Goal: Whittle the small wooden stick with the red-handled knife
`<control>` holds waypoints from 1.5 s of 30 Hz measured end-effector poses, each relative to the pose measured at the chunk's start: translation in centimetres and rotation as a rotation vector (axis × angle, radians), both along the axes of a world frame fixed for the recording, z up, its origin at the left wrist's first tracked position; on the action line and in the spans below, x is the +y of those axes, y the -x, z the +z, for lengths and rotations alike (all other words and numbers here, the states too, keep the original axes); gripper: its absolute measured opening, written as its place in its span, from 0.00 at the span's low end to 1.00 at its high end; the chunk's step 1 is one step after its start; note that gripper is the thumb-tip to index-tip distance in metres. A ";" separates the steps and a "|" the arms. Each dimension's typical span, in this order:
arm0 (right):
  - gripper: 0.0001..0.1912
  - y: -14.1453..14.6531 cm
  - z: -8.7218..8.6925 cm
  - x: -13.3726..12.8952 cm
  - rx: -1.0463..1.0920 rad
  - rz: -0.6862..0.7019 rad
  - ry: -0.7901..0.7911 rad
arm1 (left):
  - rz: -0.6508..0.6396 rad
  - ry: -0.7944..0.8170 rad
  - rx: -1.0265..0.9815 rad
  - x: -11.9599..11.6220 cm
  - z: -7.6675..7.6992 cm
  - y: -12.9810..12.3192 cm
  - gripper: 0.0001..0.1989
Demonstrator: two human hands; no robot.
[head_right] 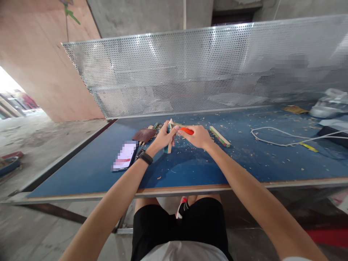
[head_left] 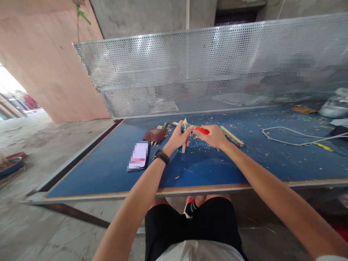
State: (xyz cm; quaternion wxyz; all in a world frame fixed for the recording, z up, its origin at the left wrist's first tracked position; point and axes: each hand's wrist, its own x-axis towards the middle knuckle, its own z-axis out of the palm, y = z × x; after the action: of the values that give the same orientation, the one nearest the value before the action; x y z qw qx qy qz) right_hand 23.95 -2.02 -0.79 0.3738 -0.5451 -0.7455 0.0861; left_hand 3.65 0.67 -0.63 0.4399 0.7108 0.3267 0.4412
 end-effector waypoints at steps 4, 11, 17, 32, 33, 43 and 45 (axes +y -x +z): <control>0.35 -0.1 -0.1 0.0 0.012 0.018 -0.015 | -0.036 0.010 -0.026 0.1 0.0 -0.1 0.22; 0.35 0.1 -0.2 0.0 0.044 0.042 -0.021 | -0.032 0.046 -0.037 0.0 0.0 -0.2 0.20; 0.34 0.2 -0.2 0.0 0.031 0.010 -0.017 | 0.034 0.009 -0.016 0.4 -0.1 -0.2 0.21; 0.32 2.2 -1.4 -0.4 -0.071 -0.256 -0.161 | 0.061 0.041 -0.072 0.4 0.0 -0.3 0.18; 0.32 2.2 -1.4 -0.4 -0.076 -0.260 -0.163 | 0.059 0.035 -0.075 0.4 0.0 -0.3 0.19; 0.32 2.7 -1.2 -0.5 -0.011 -0.255 -0.104 | 0.182 0.048 -0.064 0.4 0.2 -0.6 0.25; 0.33 2.4 -1.0 -0.4 0.009 -0.197 -0.113 | 0.165 0.074 -0.050 0.4 0.3 -0.4 0.25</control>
State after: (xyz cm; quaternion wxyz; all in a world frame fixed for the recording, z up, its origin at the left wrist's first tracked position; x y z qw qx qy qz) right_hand 21.59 -2.41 -1.77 0.4142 -0.5935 -0.6900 0.0091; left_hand 4.07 1.08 -0.29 0.4360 0.6535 0.3890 0.4813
